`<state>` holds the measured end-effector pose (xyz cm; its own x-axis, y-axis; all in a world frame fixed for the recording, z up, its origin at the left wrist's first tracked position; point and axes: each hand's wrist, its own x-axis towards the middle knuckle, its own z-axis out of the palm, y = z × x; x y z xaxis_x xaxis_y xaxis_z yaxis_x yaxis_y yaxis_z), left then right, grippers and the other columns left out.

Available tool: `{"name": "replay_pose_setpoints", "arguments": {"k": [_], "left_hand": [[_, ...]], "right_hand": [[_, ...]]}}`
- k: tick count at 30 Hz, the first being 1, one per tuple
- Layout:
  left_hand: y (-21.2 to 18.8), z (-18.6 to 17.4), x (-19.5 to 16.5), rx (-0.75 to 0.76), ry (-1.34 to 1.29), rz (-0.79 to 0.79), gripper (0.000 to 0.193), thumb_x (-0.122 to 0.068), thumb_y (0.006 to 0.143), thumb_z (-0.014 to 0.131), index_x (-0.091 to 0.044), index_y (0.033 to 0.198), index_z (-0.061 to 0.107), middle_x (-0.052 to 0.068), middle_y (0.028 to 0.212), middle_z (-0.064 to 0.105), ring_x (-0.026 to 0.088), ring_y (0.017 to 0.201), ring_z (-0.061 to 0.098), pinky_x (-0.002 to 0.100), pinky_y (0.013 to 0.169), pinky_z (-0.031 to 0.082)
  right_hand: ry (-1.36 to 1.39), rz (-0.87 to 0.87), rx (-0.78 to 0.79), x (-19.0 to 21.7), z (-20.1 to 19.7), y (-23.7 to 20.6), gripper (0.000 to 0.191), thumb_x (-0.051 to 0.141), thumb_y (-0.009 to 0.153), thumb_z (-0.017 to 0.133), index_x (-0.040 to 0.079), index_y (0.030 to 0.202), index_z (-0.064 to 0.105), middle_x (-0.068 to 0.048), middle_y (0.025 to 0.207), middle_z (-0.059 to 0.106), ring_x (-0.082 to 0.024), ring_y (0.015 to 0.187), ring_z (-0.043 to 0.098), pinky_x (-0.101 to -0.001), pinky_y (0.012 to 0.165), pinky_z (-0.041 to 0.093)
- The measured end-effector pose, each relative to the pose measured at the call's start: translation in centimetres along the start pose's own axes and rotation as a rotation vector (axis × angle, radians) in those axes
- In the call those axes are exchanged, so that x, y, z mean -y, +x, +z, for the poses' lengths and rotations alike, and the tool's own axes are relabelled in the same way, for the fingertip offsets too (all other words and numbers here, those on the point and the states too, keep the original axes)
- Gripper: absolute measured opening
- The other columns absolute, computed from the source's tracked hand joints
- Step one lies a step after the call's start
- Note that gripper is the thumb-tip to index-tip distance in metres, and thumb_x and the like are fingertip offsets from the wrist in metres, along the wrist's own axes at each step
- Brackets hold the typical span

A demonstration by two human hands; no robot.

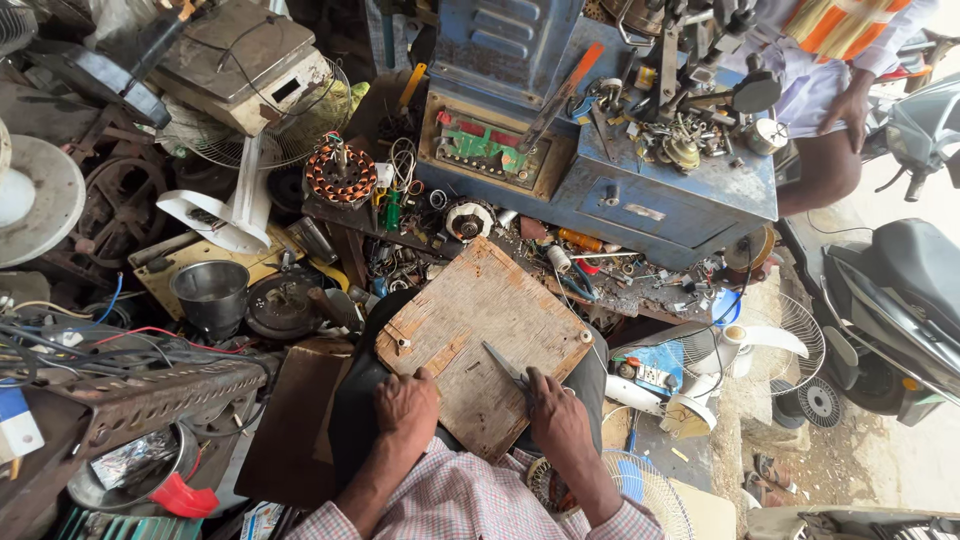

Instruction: The person holds a fan motor stator and wraps copper wire around its core. They use scissors to cut a small piece of tape and apply it to the winding. The person continues to adjust and secure the wire on the stator throughout the clip.

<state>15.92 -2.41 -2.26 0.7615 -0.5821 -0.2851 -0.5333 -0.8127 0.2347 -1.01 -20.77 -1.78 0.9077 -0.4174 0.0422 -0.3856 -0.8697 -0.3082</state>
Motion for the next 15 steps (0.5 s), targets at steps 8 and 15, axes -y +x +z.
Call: {"name": "replay_pose_setpoints", "arguments": {"k": [8,15], "left_hand": [[0.0,-1.5,2.0,-0.052,-0.301,-0.066,0.037,-0.024,0.077,0.084,-0.01,0.104,0.064,0.02,0.103,0.071,0.04,0.103,0.067,0.055,0.087,0.053],[0.7,-1.1,3.1,-0.124,-0.529,0.11,0.02,-0.027,0.081,0.079,-0.013,0.094,0.074,0.013,0.089,0.076,0.033,0.088,0.074,0.046,0.077,0.058]], "right_hand": [[0.009,0.014,-0.069,0.6,0.3,-0.4,0.047,0.007,0.088,0.063,0.007,0.135,0.056,-0.015,0.116,0.067,-0.037,0.094,0.068,-0.0463,0.078,0.055],[0.199,0.235,0.0,-0.4,-0.2,-0.7,0.061,0.005,0.079,0.075,0.01,0.138,0.057,-0.016,0.118,0.066,-0.037,0.098,0.068,-0.0454,0.082,0.056]]}}
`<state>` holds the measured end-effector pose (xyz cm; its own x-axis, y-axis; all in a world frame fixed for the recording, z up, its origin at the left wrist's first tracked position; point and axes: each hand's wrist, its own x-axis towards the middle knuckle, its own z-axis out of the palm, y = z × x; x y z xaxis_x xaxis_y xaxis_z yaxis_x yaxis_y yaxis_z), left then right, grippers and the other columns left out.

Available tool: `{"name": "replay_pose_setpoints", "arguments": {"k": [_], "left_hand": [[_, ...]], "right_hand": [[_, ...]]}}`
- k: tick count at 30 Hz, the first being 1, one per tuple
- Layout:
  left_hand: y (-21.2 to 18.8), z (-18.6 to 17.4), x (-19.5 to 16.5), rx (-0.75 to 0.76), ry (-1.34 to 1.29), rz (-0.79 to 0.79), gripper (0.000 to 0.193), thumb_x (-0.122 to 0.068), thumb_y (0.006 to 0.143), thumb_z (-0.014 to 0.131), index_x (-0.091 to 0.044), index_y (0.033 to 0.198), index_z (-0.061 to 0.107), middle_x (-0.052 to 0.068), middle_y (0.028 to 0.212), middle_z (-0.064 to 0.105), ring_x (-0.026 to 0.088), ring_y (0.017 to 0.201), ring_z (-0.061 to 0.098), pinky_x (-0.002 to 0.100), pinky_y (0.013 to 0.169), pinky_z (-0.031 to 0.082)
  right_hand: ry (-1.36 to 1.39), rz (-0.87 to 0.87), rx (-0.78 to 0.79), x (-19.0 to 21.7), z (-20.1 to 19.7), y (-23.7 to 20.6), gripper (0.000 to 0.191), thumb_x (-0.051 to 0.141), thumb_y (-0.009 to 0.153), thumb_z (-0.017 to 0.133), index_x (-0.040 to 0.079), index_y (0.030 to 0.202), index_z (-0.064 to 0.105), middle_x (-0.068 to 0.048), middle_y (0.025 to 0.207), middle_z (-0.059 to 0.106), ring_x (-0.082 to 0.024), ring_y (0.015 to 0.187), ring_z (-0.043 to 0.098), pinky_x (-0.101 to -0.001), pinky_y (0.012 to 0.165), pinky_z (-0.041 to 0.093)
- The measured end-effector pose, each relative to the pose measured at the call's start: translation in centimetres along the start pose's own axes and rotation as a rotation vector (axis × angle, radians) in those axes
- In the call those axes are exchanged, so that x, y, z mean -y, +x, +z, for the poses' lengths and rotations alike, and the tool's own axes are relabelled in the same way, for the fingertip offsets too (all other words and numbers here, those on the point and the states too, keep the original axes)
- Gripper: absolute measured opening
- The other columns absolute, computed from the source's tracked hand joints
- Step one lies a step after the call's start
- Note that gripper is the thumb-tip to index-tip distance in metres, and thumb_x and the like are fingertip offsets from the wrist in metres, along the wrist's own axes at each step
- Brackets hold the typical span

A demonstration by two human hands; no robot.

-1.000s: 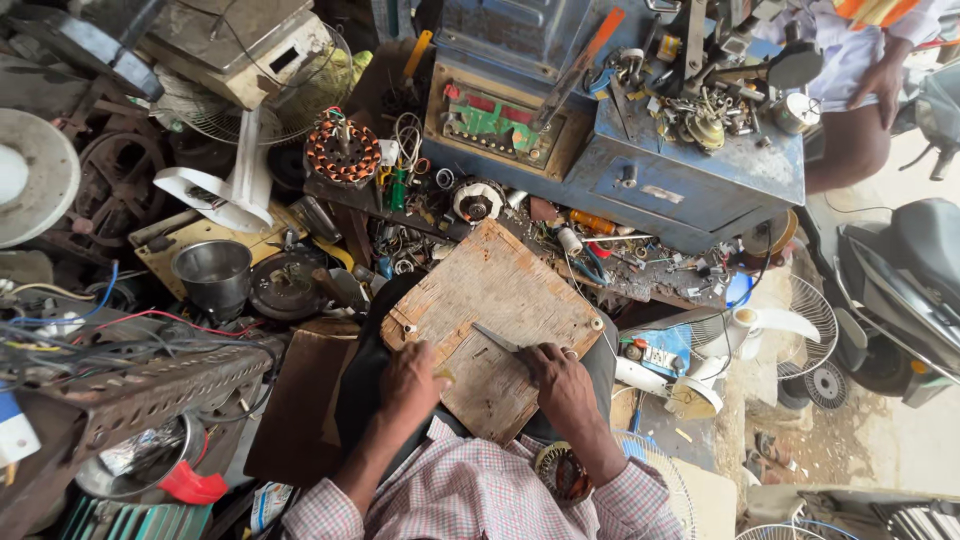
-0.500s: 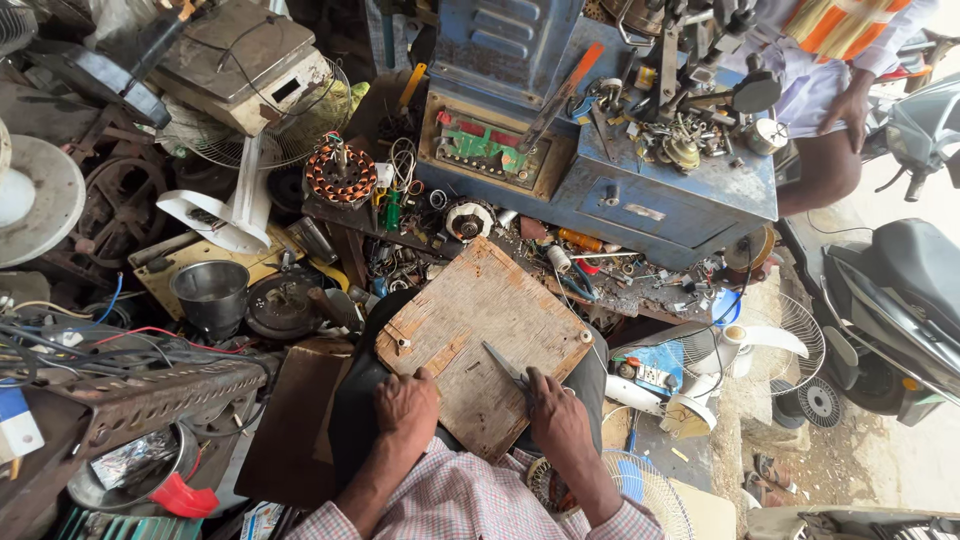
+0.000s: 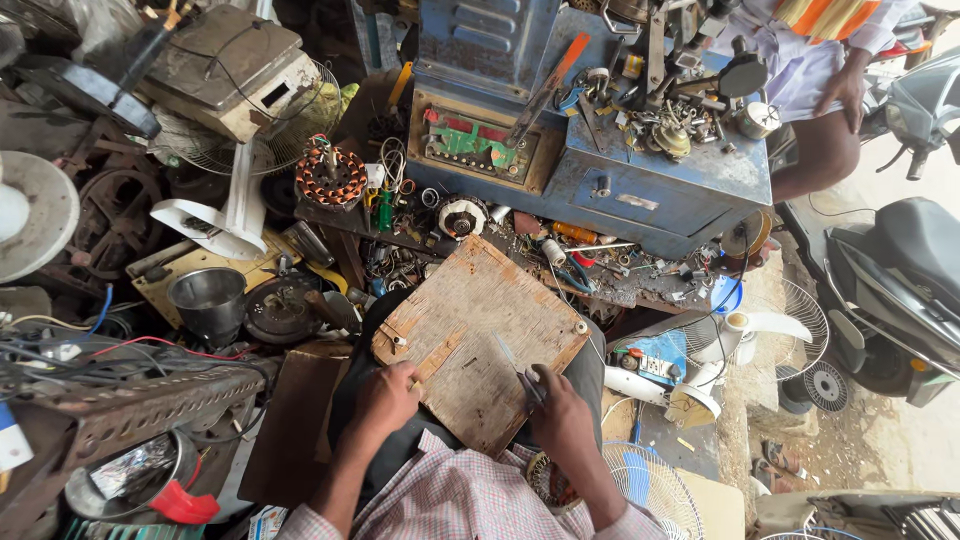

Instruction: The person holds a fan motor stator and wraps copper wire around its core. They use scissors to cut a small piece of tape and apply it to the winding. The person continues to adjust and secure the wire on the stator throughout the clip.

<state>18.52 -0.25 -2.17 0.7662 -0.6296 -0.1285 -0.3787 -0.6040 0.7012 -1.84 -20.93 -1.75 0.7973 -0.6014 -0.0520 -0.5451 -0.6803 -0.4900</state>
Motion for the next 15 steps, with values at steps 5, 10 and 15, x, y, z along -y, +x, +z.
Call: {"name": "replay_pose_setpoints", "arguments": {"k": [5,10,15], "left_hand": [[1.0,0.9,0.1,0.145,-0.952,-0.122,0.021,-0.022,0.09,0.072,-0.008,0.105,0.071,-0.005,0.086,0.071,0.007,0.076,0.066,0.026,0.071,0.055],[1.4,0.9,-1.8,0.091,-1.299,-0.058,0.02,-0.001,0.089,0.076,0.002,0.107,0.07,0.008,0.088,0.074,0.014,0.075,0.072,0.028,0.071,0.062],[1.4,-1.0,-4.7,0.135,-1.253,0.125,0.011,0.002,0.09,0.075,0.004,0.1,0.071,0.013,0.086,0.076,0.014,0.073,0.074,0.027,0.066,0.065]], "right_hand": [[1.367,0.153,0.359,-2.4,0.0,-1.5,0.057,-0.009,0.087,0.067,-0.001,0.141,0.053,-0.011,0.119,0.064,-0.026,0.097,0.069,-0.0388,0.084,0.059],[1.324,-0.055,0.579,-1.5,0.4,-4.1,0.068,-0.01,0.087,0.079,0.0,0.15,0.056,-0.012,0.125,0.059,-0.025,0.11,0.071,-0.0384,0.096,0.059],[1.351,-0.237,0.593,1.3,0.4,-3.8,0.076,-0.009,0.082,0.084,0.008,0.15,0.054,-0.015,0.147,0.053,-0.024,0.118,0.067,-0.0387,0.104,0.058]]}}
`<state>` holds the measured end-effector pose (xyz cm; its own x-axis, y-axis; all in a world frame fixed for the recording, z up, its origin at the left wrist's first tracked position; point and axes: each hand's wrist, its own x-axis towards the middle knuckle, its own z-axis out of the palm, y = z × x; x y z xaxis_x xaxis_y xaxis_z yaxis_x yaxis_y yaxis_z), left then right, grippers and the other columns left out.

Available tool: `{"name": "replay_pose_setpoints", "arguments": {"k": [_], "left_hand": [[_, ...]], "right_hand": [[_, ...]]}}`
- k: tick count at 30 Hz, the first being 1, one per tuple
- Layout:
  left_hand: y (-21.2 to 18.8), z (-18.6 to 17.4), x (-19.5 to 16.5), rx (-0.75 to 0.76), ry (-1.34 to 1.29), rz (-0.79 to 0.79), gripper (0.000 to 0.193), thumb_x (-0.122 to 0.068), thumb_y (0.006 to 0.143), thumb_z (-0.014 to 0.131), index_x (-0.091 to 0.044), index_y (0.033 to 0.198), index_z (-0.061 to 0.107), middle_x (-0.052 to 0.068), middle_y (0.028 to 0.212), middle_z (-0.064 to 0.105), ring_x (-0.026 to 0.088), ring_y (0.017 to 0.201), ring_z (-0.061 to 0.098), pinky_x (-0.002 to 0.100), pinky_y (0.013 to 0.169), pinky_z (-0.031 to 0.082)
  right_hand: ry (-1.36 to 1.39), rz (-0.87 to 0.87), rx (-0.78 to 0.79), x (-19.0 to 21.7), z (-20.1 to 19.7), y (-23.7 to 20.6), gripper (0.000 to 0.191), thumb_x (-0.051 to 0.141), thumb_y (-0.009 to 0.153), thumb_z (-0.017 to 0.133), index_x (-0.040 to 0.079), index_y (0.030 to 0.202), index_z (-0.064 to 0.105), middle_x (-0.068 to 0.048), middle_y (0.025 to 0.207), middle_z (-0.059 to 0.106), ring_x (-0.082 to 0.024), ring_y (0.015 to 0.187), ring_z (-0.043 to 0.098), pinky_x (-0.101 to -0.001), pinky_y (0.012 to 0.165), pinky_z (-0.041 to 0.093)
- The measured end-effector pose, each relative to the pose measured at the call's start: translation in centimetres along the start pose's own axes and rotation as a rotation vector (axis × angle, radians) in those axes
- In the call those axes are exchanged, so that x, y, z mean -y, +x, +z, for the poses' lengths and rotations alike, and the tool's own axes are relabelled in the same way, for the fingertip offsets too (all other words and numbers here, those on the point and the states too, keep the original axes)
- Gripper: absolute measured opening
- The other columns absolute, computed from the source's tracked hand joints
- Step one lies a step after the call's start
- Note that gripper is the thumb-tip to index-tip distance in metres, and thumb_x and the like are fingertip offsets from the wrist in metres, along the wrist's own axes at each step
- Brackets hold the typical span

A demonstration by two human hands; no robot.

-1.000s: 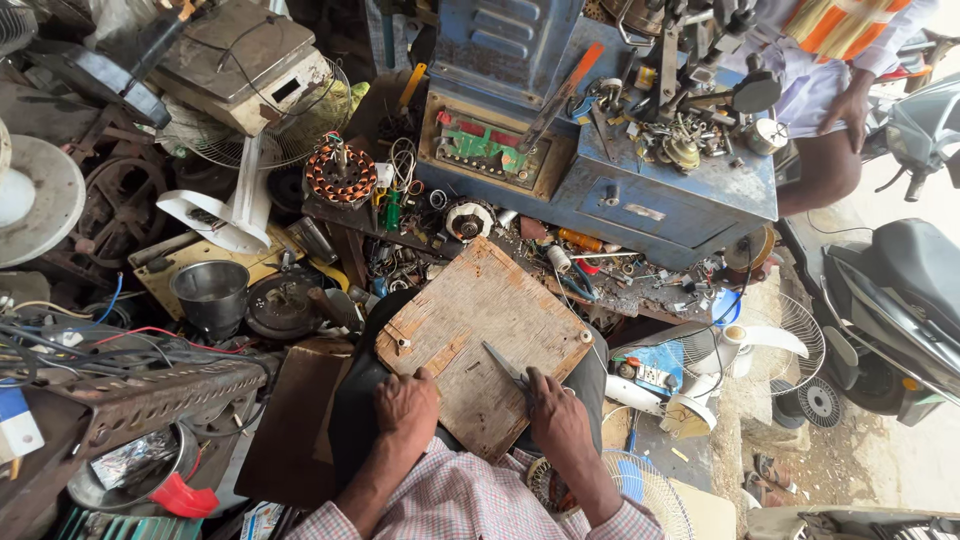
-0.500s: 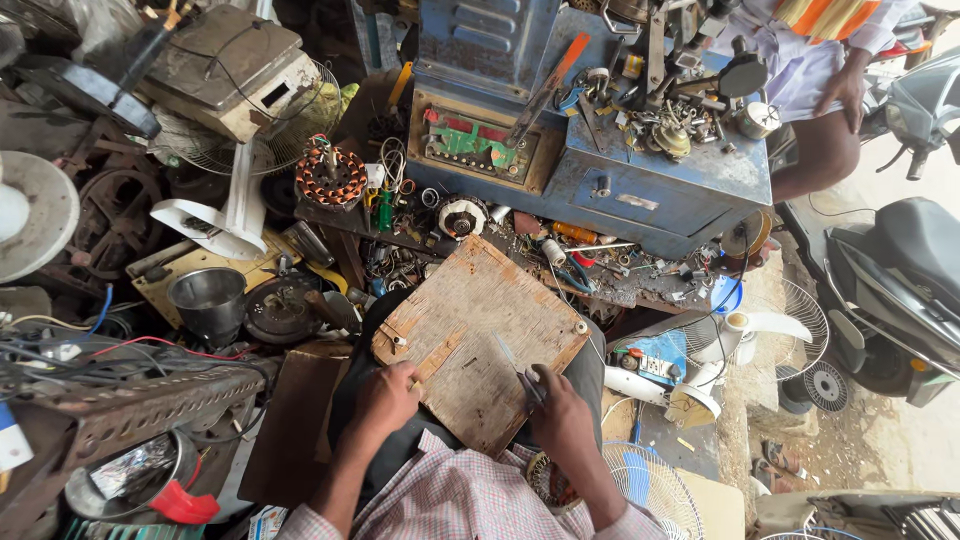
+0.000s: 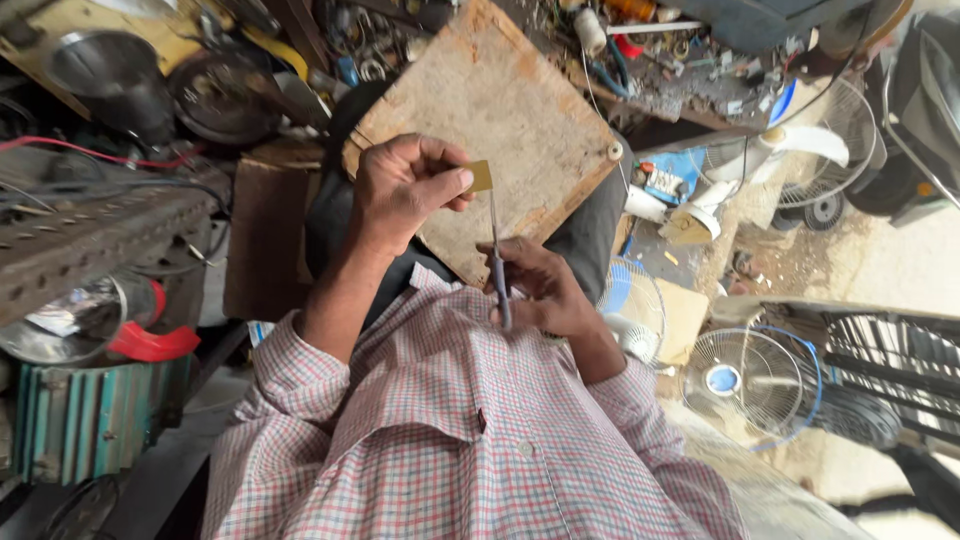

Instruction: The person holds a fan motor stator and wraps copper wire around its core. They use scissors to cut a small piece of tape and apply it to the winding. The person continues to adjust and secure the wire on the stator throughout the clip.

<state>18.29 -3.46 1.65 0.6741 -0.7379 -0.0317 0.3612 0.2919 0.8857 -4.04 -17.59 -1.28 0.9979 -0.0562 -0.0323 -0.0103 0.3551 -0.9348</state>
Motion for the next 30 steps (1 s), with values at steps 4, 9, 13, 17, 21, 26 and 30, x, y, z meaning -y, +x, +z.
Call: {"name": "replay_pose_setpoints", "arguments": {"k": [4,9,13,17,21,26,30], "left_hand": [[-0.5,1.0,0.3,0.031,0.132,0.03,0.009,0.003,0.093,0.073,0.005,0.101,0.071,0.012,0.086,0.075,0.013,0.072,0.074,0.026,0.066,0.065],[-0.9,0.7,1.8,0.039,0.193,0.07,0.008,0.003,0.093,0.074,0.004,0.1,0.07,0.012,0.086,0.075,0.012,0.072,0.075,0.025,0.062,0.065],[-0.9,0.8,2.3,0.041,0.212,0.072,0.008,0.003,0.092,0.074,0.004,0.099,0.07,0.012,0.086,0.075,0.012,0.071,0.075,0.025,0.062,0.065],[-0.9,1.2,2.1,0.035,0.112,0.049,0.013,0.006,0.092,0.072,0.004,0.104,0.069,0.011,0.088,0.074,0.013,0.073,0.074,0.027,0.063,0.066],[-0.9,1.0,1.7,-0.02,-0.123,-0.023,0.034,0.005,0.091,0.066,-0.003,0.124,0.066,0.005,0.093,0.071,0.014,0.079,0.078,0.029,0.07,0.07],[-0.5,0.5,2.5,-0.006,-0.023,0.018,0.019,0.004,0.096,0.073,0.006,0.114,0.072,0.014,0.094,0.076,0.018,0.08,0.077,0.032,0.07,0.069],[-0.1,0.5,3.5,-0.005,0.064,0.092,0.015,0.002,0.096,0.077,0.006,0.11,0.074,0.016,0.094,0.078,0.019,0.079,0.079,0.033,0.068,0.07]], "right_hand": [[0.035,0.023,0.002,0.0,0.3,0.4,0.074,-0.009,0.084,0.084,0.009,0.15,0.054,-0.015,0.15,0.054,-0.023,0.12,0.066,-0.041,0.107,0.059],[0.091,0.011,0.034,-1.0,-0.1,0.3,0.073,-0.009,0.087,0.083,0.01,0.151,0.054,-0.013,0.144,0.056,-0.023,0.116,0.068,-0.0396,0.105,0.06],[-0.001,0.057,-0.006,-1.0,0.0,0.1,0.073,-0.01,0.085,0.083,0.004,0.152,0.057,-0.013,0.133,0.057,-0.024,0.113,0.07,-0.0389,0.106,0.06],[0.012,0.067,-0.022,-0.3,0.1,0.0,0.071,-0.009,0.084,0.084,0.002,0.149,0.056,-0.011,0.132,0.059,-0.021,0.109,0.07,-0.036,0.101,0.061],[-0.013,0.072,-0.086,0.4,0.2,0.1,0.071,-0.006,0.083,0.085,-0.002,0.147,0.054,-0.009,0.126,0.06,-0.02,0.104,0.071,-0.0329,0.094,0.061],[0.028,0.034,-0.131,0.9,0.3,0.1,0.072,-0.002,0.082,0.087,-0.006,0.147,0.054,-0.008,0.121,0.061,-0.02,0.104,0.071,-0.0342,0.094,0.062],[0.005,0.041,-0.08,0.7,0.4,0.1,0.074,-0.002,0.081,0.088,-0.006,0.147,0.055,-0.007,0.122,0.059,-0.02,0.106,0.07,-0.0334,0.097,0.06]]}}
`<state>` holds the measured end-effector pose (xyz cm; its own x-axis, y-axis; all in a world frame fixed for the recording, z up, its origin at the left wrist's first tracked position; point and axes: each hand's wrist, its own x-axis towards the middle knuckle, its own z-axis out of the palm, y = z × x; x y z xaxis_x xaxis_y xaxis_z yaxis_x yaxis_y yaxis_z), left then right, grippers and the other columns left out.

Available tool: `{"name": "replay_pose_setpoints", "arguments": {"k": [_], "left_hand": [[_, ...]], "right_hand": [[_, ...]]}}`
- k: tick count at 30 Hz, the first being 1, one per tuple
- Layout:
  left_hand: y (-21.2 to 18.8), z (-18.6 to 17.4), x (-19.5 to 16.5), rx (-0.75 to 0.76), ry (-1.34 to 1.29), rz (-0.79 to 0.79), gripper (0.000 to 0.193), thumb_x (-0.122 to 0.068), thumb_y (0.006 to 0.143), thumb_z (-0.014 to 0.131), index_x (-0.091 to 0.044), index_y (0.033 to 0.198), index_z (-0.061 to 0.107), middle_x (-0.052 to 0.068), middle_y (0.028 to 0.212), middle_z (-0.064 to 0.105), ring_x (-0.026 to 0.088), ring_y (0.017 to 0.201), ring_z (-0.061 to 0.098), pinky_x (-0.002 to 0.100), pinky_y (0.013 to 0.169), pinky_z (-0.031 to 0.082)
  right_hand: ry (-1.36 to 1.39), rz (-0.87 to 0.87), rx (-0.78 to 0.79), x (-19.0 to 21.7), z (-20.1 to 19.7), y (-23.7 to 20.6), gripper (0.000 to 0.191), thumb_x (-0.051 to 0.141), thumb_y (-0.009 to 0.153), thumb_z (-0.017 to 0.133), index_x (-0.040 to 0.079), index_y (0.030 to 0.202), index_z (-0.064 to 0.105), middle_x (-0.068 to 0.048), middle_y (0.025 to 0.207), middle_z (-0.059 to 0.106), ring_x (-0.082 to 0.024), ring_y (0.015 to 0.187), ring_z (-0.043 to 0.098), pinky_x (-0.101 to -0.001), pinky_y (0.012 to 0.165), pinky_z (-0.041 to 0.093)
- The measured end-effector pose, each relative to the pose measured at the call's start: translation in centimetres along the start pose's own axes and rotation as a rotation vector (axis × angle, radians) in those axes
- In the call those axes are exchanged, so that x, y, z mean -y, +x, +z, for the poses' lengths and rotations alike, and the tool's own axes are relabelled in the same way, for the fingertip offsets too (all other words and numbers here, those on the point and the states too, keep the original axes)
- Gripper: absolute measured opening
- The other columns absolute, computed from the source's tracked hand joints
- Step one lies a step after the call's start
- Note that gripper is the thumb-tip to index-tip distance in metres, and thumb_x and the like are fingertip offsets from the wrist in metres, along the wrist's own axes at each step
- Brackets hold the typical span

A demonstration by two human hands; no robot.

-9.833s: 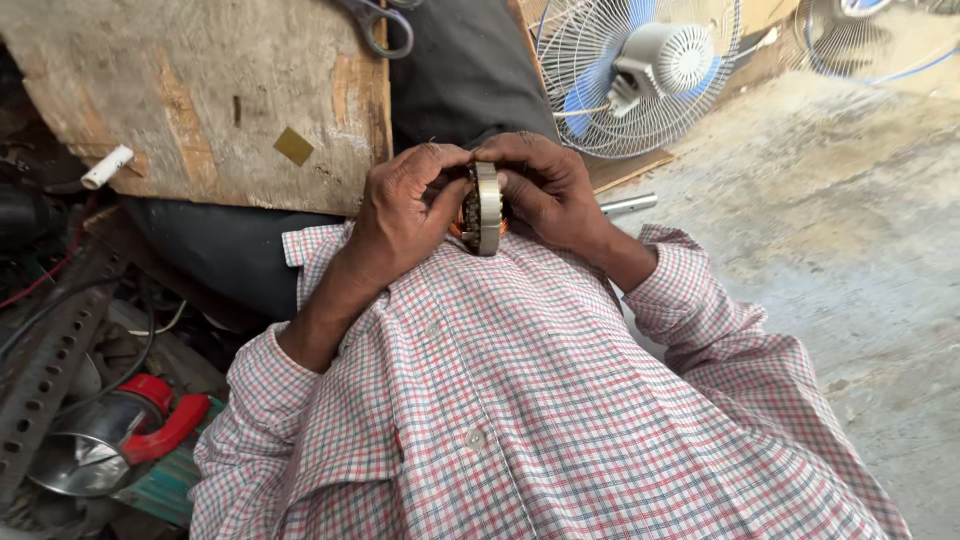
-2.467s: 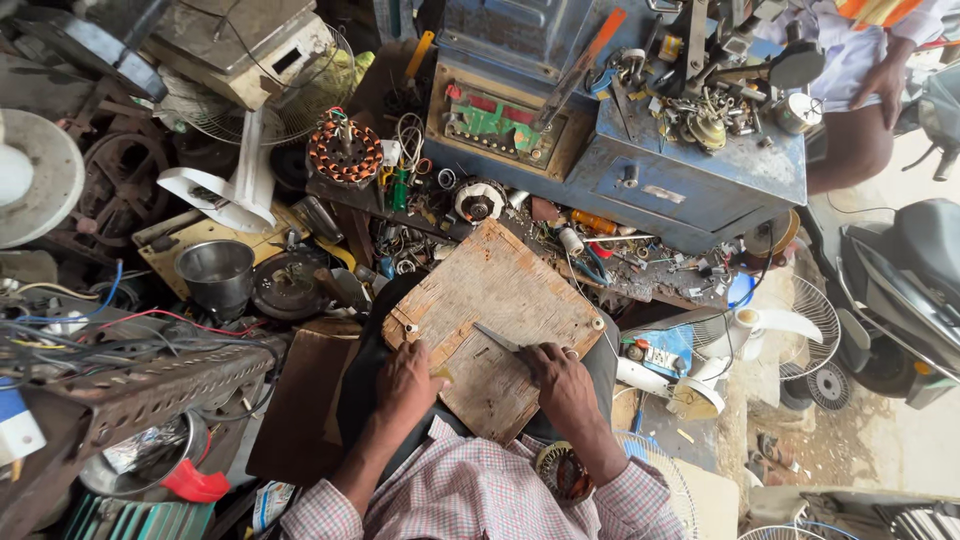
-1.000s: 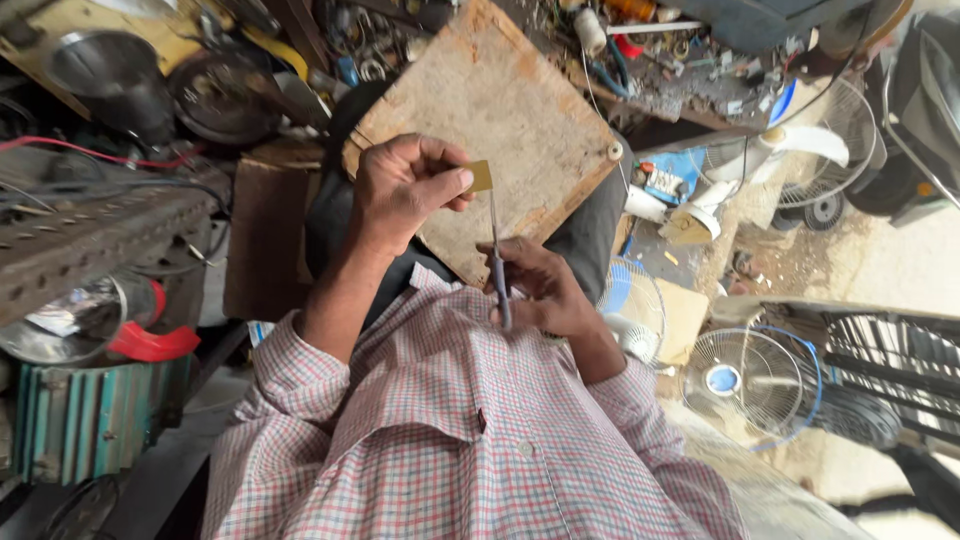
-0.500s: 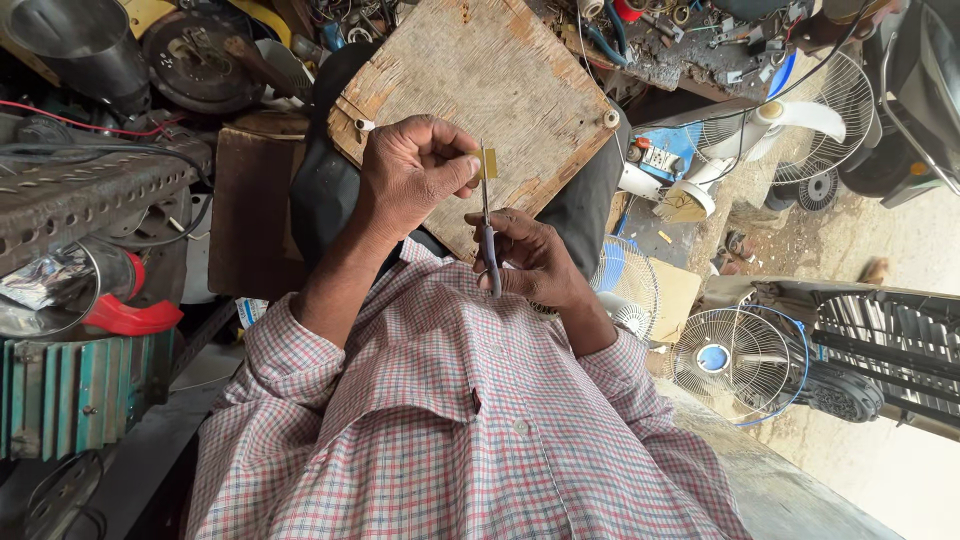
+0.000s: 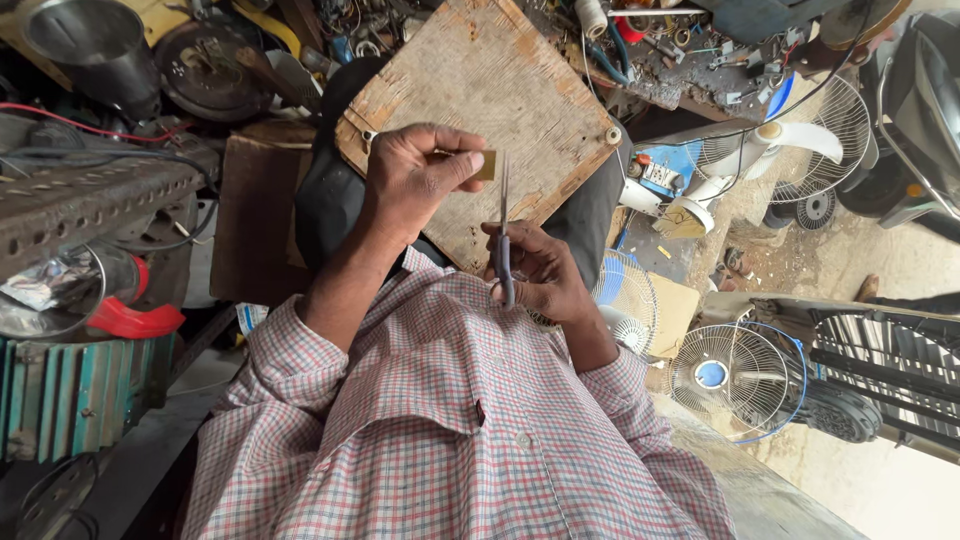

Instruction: The person holds a fan motor stator and wraps copper wire around its core. They use scissors to cut a small piece of tape and apply it to the winding. The person continues to adjust and secure the wire on the stator throughout the clip.

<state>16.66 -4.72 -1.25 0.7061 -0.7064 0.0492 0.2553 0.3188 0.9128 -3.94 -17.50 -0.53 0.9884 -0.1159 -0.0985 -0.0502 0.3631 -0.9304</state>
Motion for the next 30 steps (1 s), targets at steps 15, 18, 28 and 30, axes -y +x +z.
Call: {"name": "replay_pose_setpoints", "arguments": {"k": [15,18,28,30], "left_hand": [[-0.5,-0.7,-0.6,0.146,0.17,-0.04,0.017,0.006,0.099,0.068,0.001,0.115,0.067,0.014,0.1,0.072,0.016,0.081,0.073,0.029,0.061,0.063],[-0.5,-0.4,-0.6,0.08,0.166,-0.012,0.03,0.005,0.093,0.066,-0.001,0.122,0.058,0.01,0.097,0.072,0.011,0.082,0.071,0.025,0.066,0.062],[0.1,0.0,-0.7,0.055,0.174,-0.005,0.009,0.002,0.094,0.077,0.004,0.1,0.072,0.017,0.089,0.077,0.017,0.074,0.077,0.027,0.061,0.066],[0.3,0.2,-0.4,-0.002,0.165,-0.034,0.008,0.001,0.092,0.077,0.003,0.099,0.074,0.018,0.089,0.077,0.017,0.074,0.079,0.027,0.061,0.068]], "right_hand": [[-0.013,0.031,-0.036,0.0,-0.9,-0.6,0.075,-0.004,0.08,0.088,-0.004,0.147,0.055,-0.009,0.125,0.059,-0.02,0.107,0.07,-0.0328,0.097,0.06],[-0.017,0.016,-0.003,-0.2,-1.1,-0.7,0.074,-0.002,0.08,0.088,-0.002,0.145,0.054,-0.009,0.128,0.059,-0.02,0.107,0.07,-0.0328,0.096,0.061],[-0.069,0.044,0.015,-0.5,-0.9,-0.6,0.074,-0.003,0.08,0.089,0.0,0.147,0.057,-0.01,0.128,0.059,-0.021,0.109,0.07,-0.036,0.1,0.062],[-0.048,0.017,0.031,-0.6,-1.0,-0.5,0.075,-0.003,0.081,0.089,0.0,0.148,0.056,-0.011,0.128,0.06,-0.021,0.109,0.071,-0.0359,0.1,0.062]]}}
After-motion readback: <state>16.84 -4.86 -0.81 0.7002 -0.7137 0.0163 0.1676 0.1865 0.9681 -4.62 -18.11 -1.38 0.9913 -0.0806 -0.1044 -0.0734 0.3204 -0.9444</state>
